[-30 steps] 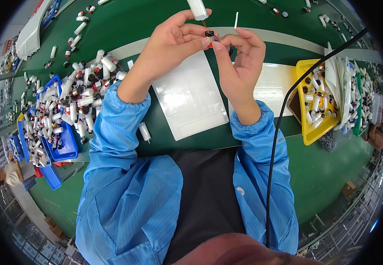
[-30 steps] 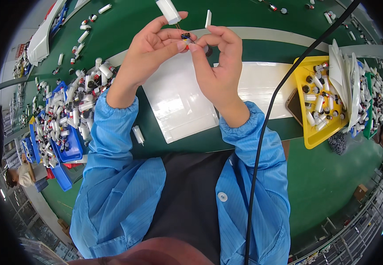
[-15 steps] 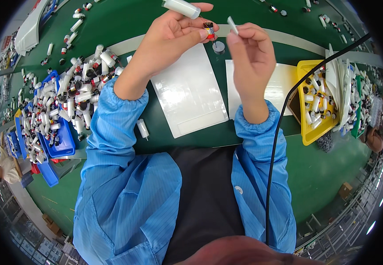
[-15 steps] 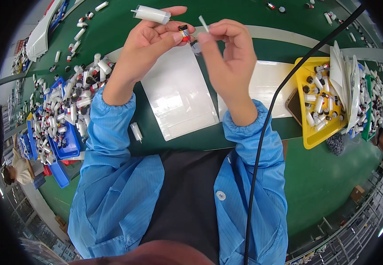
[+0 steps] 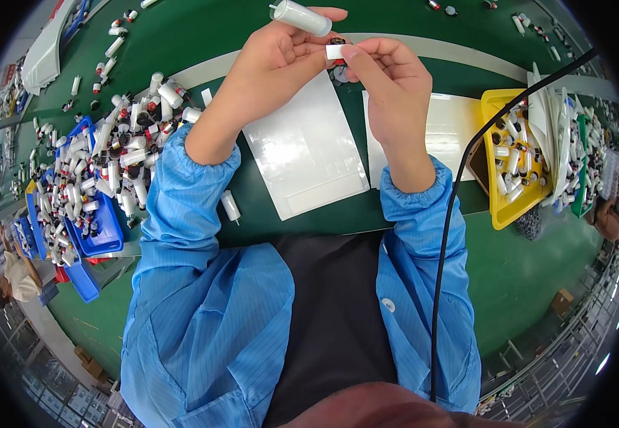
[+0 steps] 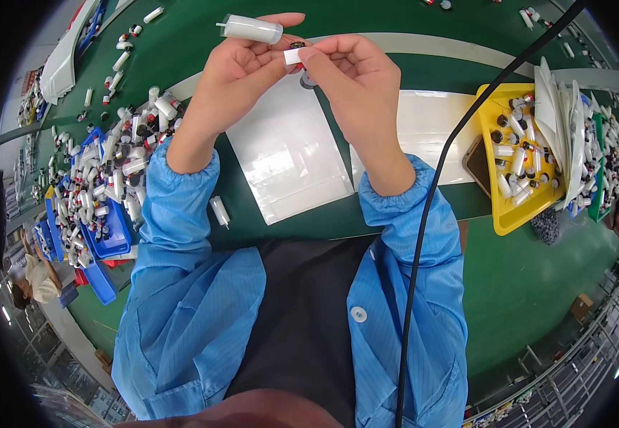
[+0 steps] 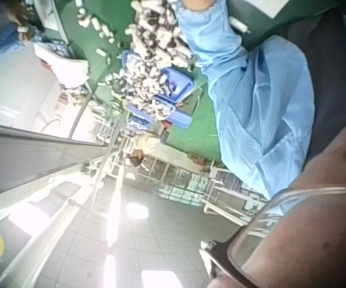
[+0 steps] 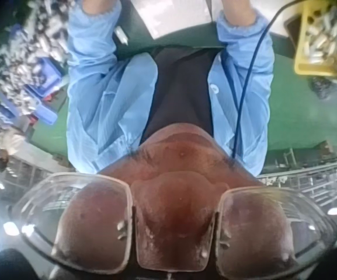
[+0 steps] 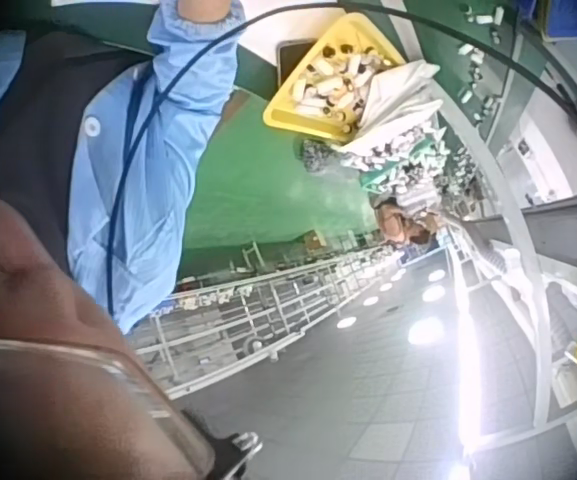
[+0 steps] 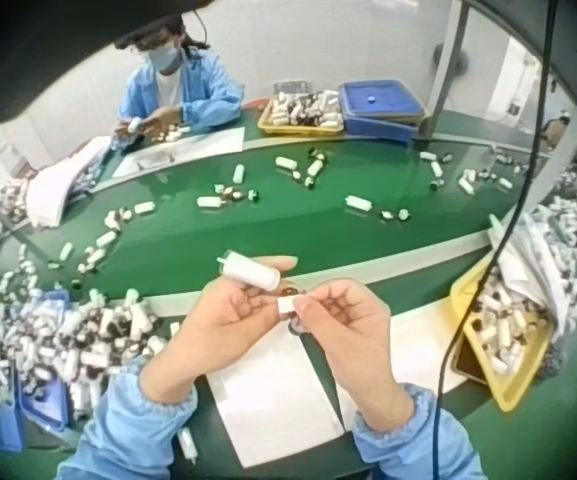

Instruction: The worker is manually assembling small cylindrical electronic components by inserting internal pieces and wires.

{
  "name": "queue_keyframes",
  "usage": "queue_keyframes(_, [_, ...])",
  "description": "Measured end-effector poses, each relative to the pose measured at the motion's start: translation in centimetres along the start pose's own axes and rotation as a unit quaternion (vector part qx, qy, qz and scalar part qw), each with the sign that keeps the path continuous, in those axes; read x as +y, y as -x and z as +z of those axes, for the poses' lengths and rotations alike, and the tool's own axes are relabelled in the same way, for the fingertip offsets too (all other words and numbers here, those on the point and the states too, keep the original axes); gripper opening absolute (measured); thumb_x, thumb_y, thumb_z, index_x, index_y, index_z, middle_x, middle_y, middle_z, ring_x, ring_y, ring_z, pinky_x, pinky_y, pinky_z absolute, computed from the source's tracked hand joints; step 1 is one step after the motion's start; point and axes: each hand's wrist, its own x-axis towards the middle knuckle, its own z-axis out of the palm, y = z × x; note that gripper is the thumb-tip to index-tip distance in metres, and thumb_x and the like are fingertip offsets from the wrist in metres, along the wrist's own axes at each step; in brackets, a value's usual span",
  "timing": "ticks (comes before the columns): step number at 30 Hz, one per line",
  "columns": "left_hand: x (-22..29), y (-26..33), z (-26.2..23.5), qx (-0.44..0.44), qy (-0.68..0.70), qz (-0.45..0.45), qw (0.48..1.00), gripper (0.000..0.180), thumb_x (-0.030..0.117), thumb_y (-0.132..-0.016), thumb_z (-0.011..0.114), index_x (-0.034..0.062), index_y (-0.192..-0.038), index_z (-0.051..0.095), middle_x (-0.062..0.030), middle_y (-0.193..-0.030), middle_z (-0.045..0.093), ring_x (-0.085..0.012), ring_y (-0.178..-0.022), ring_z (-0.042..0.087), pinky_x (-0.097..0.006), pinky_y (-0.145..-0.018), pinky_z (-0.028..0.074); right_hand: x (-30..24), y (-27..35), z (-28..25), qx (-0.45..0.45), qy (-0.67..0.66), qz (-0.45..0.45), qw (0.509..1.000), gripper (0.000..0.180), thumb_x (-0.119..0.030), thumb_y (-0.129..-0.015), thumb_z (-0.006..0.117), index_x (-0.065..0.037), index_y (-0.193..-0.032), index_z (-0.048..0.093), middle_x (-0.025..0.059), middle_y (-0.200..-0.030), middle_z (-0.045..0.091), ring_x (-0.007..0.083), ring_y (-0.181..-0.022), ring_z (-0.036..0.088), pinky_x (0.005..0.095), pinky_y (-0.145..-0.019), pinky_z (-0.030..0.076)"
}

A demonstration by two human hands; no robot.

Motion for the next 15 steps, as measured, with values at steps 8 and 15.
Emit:
queue_keyframes(8, [0.6, 0.2, 0.0, -0.004, -0.018, 0.007, 1.0, 0.046, -0.005, -0.095, 0.059, -0.0031, -0.139, 0.048, -0.0157, -0.124, 0.064, -0.0189, -0.115, 0.064, -0.031, -0.1, 0.053, 0.3, 0.2, 0.3, 0.01, 0.009, -0.027, 1.0, 0.013, -0.004, -0.091, 0.071, 0.003, -0.099, 0.065, 0.0078, -0.089, 0.071, 0.0105, -0.078, 0.066, 0.0228, -0.071, 0.054])
queue_keyframes(15, [1.1, 0.0, -0.4, -0.009, -0.014, -0.015, 1.0, 0.045, 0.0, -0.095, 0.063, -0.0021, -0.138, 0.051, -0.015, -0.117, 0.069, -0.0187, -0.108, 0.067, -0.031, -0.096, 0.054, 0.4, 0.0, 0.2, 0.016, -0.055, -0.001, 0.998, 0.023, -0.001, -0.092, 0.069, 0.0, -0.113, 0.059, 0.0081, -0.106, 0.067, 0.0101, -0.093, 0.063, 0.0231, -0.075, 0.051])
